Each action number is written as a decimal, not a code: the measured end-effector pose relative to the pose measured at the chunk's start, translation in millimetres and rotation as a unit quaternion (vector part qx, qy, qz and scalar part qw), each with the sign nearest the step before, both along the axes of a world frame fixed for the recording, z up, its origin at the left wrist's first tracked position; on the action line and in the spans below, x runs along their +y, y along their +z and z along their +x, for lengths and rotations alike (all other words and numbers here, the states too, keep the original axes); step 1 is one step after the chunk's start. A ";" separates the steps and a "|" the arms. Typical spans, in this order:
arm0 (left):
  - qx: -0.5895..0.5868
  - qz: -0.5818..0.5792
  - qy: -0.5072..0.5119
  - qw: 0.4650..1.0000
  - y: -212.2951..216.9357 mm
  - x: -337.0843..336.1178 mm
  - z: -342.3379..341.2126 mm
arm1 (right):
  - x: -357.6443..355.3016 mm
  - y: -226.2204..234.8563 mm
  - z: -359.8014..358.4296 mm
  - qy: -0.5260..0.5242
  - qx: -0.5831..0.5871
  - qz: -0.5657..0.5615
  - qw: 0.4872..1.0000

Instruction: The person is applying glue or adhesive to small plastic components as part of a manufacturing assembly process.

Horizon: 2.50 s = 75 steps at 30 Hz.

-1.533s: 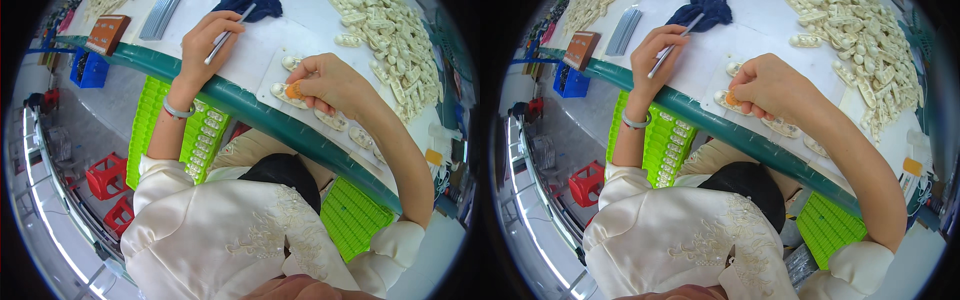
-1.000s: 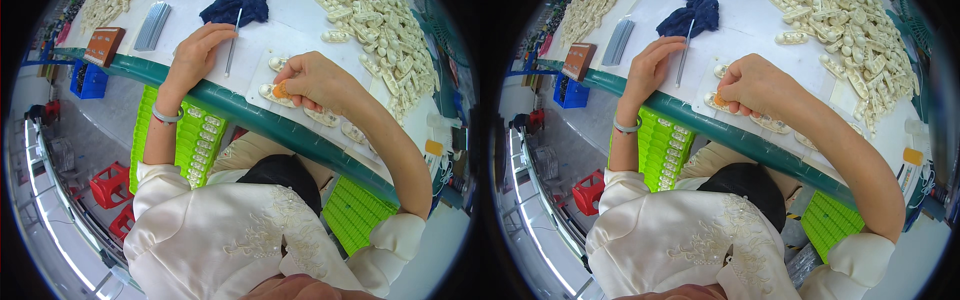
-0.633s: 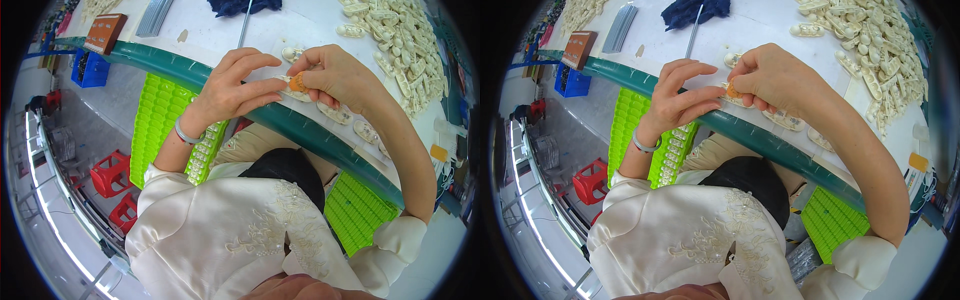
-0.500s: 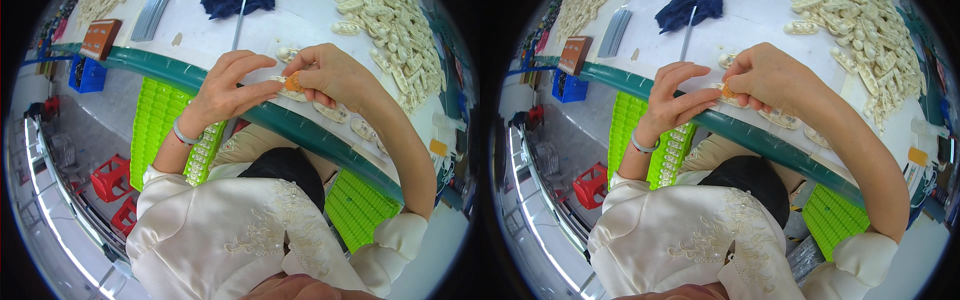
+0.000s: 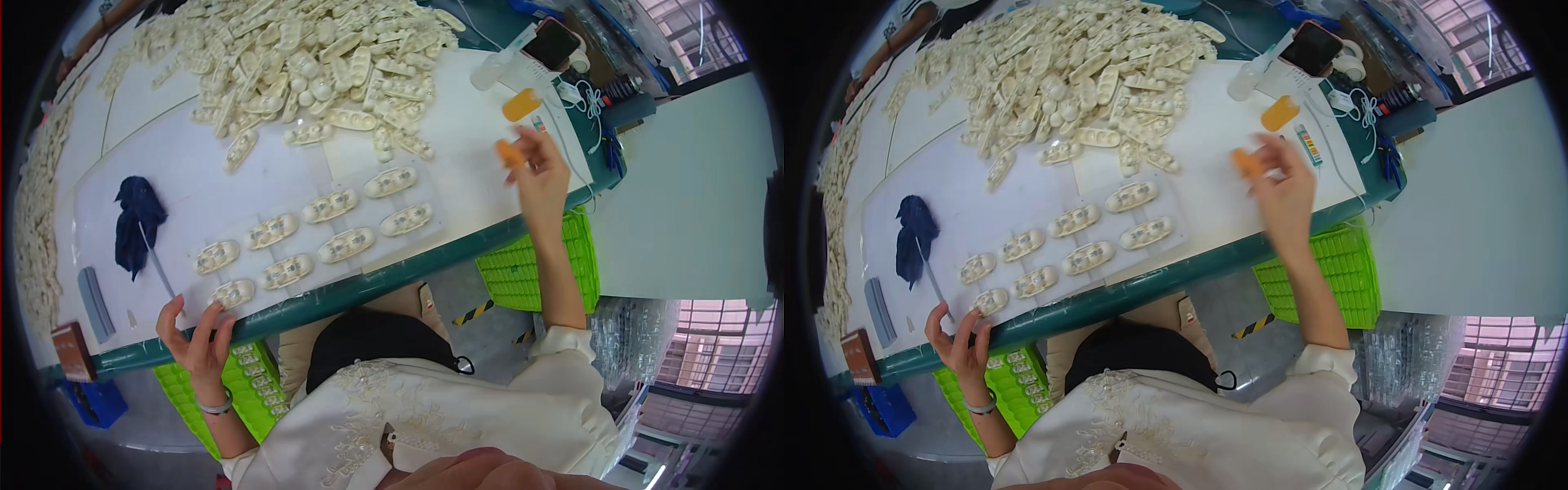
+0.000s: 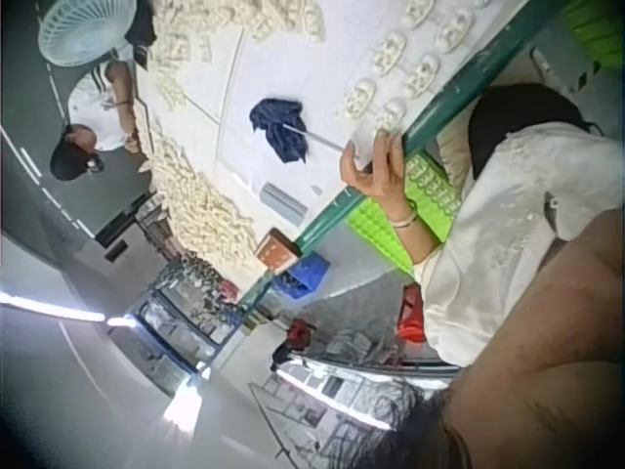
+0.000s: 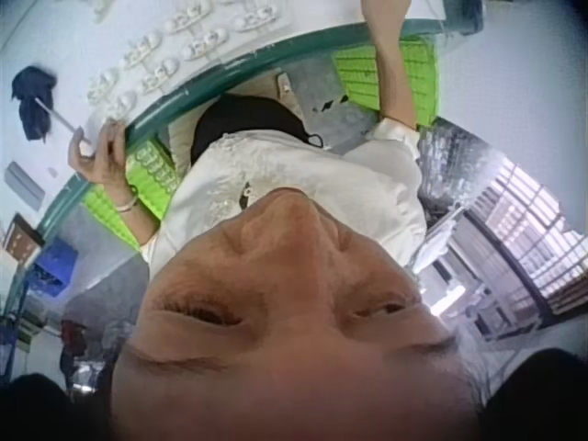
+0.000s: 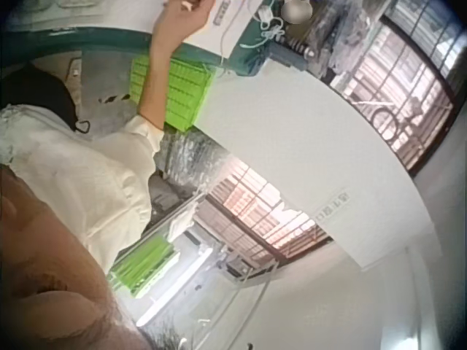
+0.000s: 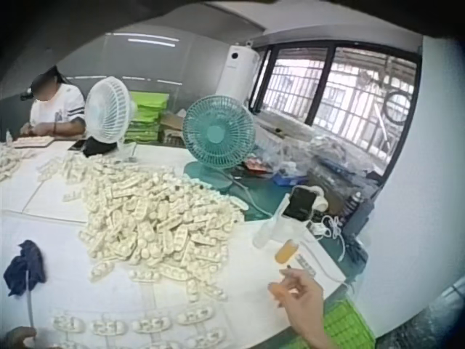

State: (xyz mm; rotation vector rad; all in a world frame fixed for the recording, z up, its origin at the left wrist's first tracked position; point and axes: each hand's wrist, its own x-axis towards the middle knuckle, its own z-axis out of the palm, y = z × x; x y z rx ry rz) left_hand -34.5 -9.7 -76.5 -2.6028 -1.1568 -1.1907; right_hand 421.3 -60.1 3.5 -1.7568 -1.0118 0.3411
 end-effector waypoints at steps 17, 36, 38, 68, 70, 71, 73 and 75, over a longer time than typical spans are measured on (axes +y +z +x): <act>0.032 0.031 0.032 0.998 0.9 -1.9 10.3 | 29.3 -27.6 100.8 0.047 0.112 0.173 0.977; -0.013 0.000 0.009 1.000 4.9 0.0 6.2 | 55.2 -11.6 -70.5 0.230 0.670 0.217 0.672; -0.014 -0.011 0.001 1.000 7.0 1.4 5.8 | 62.0 -10.8 -82.8 0.222 0.684 0.202 0.665; -0.145 -0.036 -0.075 0.986 5.7 10.9 4.3 | 71.2 -34.1 -235.0 0.374 -0.035 0.161 0.913; -0.146 -0.039 -0.077 0.986 6.0 11.1 3.8 | 71.2 -34.5 -235.2 0.372 -0.037 0.156 0.914; -0.145 -0.040 -0.078 0.986 6.2 11.1 3.6 | 71.1 -34.6 -235.5 0.373 -0.037 0.153 0.914; -0.145 -0.043 -0.078 0.985 6.3 11.0 3.5 | 71.0 -35.2 -235.9 0.372 -0.029 0.148 0.916; -0.139 -0.042 -0.075 0.987 6.1 11.0 3.6 | 70.9 -35.7 -236.3 0.366 -0.021 0.138 0.920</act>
